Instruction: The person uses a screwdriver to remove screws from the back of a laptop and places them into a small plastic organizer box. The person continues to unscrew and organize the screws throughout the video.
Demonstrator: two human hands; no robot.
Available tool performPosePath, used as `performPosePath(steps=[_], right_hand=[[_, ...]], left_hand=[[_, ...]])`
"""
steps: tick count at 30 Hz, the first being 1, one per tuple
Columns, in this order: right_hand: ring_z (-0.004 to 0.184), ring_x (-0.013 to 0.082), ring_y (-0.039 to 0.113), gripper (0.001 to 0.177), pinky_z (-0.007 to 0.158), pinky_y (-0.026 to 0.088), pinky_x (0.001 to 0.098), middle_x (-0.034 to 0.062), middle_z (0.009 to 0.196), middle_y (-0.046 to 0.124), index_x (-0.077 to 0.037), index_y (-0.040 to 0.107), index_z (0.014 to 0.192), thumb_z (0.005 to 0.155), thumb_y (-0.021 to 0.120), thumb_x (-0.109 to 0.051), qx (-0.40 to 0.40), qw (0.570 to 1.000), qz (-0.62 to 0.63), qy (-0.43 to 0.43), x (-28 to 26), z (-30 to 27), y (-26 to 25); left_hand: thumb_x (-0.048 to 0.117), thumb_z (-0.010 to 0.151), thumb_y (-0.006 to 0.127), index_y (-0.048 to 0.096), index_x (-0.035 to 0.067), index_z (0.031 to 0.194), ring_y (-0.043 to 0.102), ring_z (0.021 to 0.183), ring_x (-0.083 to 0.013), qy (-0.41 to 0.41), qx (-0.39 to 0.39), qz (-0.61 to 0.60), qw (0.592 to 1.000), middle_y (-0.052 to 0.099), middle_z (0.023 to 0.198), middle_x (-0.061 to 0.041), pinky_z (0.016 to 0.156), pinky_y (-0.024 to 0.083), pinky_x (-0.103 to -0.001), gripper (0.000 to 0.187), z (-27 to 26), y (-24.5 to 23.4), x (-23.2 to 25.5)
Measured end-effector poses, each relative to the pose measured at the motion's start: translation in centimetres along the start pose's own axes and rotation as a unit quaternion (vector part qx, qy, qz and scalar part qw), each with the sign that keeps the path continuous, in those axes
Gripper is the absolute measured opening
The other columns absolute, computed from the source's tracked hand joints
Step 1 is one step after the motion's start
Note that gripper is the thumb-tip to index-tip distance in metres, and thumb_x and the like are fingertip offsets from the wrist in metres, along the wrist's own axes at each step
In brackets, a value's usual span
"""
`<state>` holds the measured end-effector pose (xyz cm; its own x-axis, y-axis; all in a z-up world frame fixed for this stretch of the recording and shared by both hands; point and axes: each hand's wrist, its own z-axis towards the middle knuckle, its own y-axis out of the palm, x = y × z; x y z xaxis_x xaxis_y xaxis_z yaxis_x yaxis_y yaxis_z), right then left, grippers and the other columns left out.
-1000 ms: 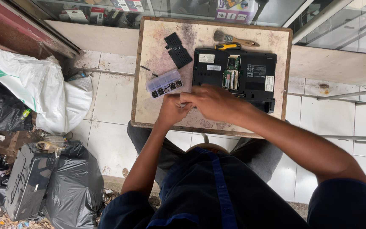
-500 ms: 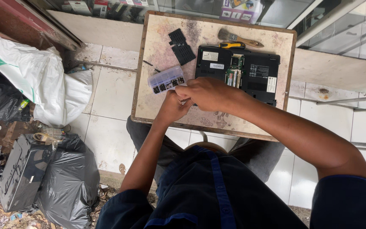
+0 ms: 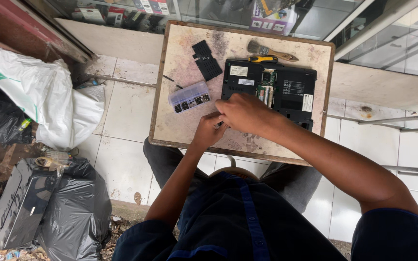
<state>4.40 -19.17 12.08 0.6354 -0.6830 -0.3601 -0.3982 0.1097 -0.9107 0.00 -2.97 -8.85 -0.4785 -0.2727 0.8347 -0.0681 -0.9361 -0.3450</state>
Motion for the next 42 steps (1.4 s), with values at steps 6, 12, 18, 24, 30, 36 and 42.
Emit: performPosePath(steps=[6,12,18,24,30,36,42], right_hand=[[0.105,0.0449,0.076,0.048,0.086,0.064,0.0543,0.026,0.111,0.074,-0.005,0.061,0.128,0.095,0.082,-0.032,0.014,0.996,0.089,-0.027,-1.5,-1.4,-2.9],[0.129,0.0515,0.054,0.051,0.111,0.043,0.0627,0.0251,0.131,0.053,-0.007,0.058,0.148,0.114,0.064,-0.044,0.36,0.916,0.111,0.136,11.9,-6.5,2.9],[0.125,0.049,0.05,0.08,0.102,0.047,0.0601,0.0327,0.135,0.053,0.008,0.047,0.158,0.116,0.061,-0.058,0.362,0.83,0.026,0.424,21.8,-10.5,15.7],[0.121,0.0437,0.049,0.084,0.091,0.052,0.0651,0.0246,0.133,0.052,0.006,0.045,0.161,0.11,0.073,-0.055,0.362,0.816,0.038,0.449,22.8,-7.6,16.1],[0.122,0.0451,0.049,0.087,0.089,0.053,0.0668,0.0244,0.134,0.052,0.005,0.045,0.161,0.108,0.076,-0.057,0.366,0.814,0.04,0.45,23.3,-5.6,15.9],[0.127,0.0414,0.041,0.09,0.094,0.048,0.0592,0.0232,0.145,0.042,0.002,0.034,0.168,0.112,0.074,-0.056,0.33,0.826,0.064,0.451,21.7,-6.0,14.7],[0.083,0.0382,0.071,0.049,0.067,0.061,0.0416,0.0224,0.098,0.07,0.003,0.064,0.15,0.106,0.08,-0.014,0.37,0.902,0.223,0.011,9.1,-3.0,3.7]], left_hand=[[0.009,0.105,0.057,0.076,0.007,0.087,0.068,0.072,-0.0422,0.05,0.011,-0.019,0.999,0.072,0.077,-0.015,0.064,0.056,-0.045,0.027,0.5,1.0,0.2],[0.028,0.115,0.036,0.067,0.004,0.144,0.064,0.132,-0.0474,0.019,0.058,-0.033,0.998,0.067,0.144,-0.026,0.107,0.055,-0.057,0.049,0.5,2.1,3.7],[0.025,0.117,0.033,0.064,0.0,0.143,0.055,0.139,-0.0509,0.048,0.107,-0.053,0.992,0.069,0.14,-0.024,0.109,0.052,-0.065,0.048,1.1,3.0,3.2],[0.03,0.115,0.033,0.064,0.0,0.142,0.066,0.13,-0.0432,0.049,0.14,-0.048,0.988,0.064,0.148,-0.021,0.107,0.057,-0.06,0.05,1.8,2.6,1.6],[0.011,0.114,0.039,0.065,-0.006,0.139,0.066,0.129,-0.048,0.058,0.14,-0.02,0.988,0.07,0.138,-0.024,0.106,0.057,-0.061,0.04,3.2,0.5,1.4],[0.004,0.116,0.042,0.06,-0.004,0.146,0.063,0.13,-0.0519,0.028,0.089,-0.008,0.996,0.066,0.14,-0.028,0.105,0.058,-0.065,0.036,3.3,-1.0,3.0],[0.016,0.117,0.05,0.071,-0.001,0.137,0.076,0.106,-0.0477,0.014,-0.034,0.079,0.996,0.075,0.119,-0.03,0.089,0.066,-0.054,0.033,4.7,-4.6,3.9]])
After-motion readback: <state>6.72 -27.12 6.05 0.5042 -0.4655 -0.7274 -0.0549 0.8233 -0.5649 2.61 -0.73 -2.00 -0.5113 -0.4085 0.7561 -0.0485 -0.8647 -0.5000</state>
